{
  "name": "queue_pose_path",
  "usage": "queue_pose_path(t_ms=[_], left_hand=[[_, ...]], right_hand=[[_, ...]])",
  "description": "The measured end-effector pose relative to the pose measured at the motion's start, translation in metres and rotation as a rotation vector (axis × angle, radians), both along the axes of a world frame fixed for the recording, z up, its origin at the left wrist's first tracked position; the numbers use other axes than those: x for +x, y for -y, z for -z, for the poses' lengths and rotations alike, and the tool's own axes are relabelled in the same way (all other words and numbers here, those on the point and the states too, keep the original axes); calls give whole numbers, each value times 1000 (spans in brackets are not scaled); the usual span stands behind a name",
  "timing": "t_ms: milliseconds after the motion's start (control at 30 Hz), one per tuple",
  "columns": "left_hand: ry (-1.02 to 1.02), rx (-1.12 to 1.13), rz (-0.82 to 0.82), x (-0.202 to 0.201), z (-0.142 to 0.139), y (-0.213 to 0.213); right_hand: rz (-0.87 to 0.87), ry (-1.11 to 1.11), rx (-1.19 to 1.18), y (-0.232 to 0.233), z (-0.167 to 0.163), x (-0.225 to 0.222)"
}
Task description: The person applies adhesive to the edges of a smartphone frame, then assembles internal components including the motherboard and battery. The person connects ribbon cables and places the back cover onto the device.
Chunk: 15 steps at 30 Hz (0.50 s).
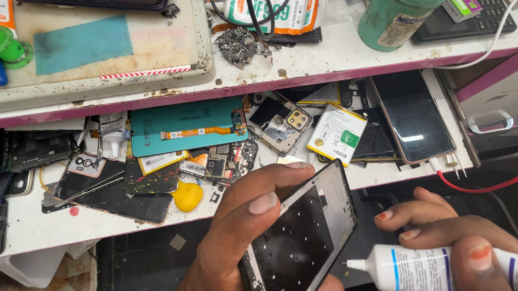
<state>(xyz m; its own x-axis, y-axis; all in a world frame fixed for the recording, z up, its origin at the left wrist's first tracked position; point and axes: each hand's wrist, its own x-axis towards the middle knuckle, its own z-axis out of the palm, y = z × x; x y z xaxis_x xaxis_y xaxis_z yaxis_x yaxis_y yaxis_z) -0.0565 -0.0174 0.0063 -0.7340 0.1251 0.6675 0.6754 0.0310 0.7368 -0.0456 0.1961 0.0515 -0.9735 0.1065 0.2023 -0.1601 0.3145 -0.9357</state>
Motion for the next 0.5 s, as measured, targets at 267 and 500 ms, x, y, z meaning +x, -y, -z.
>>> queue_pose_path(t_ms=[267, 500], left_hand=[[12, -15, -36, 3, -1, -1], [24, -22, -29, 3, -2, -1]], right_hand=[[101, 82, -42, 0, 8, 6], [16, -118, 51, 6, 10, 8]])
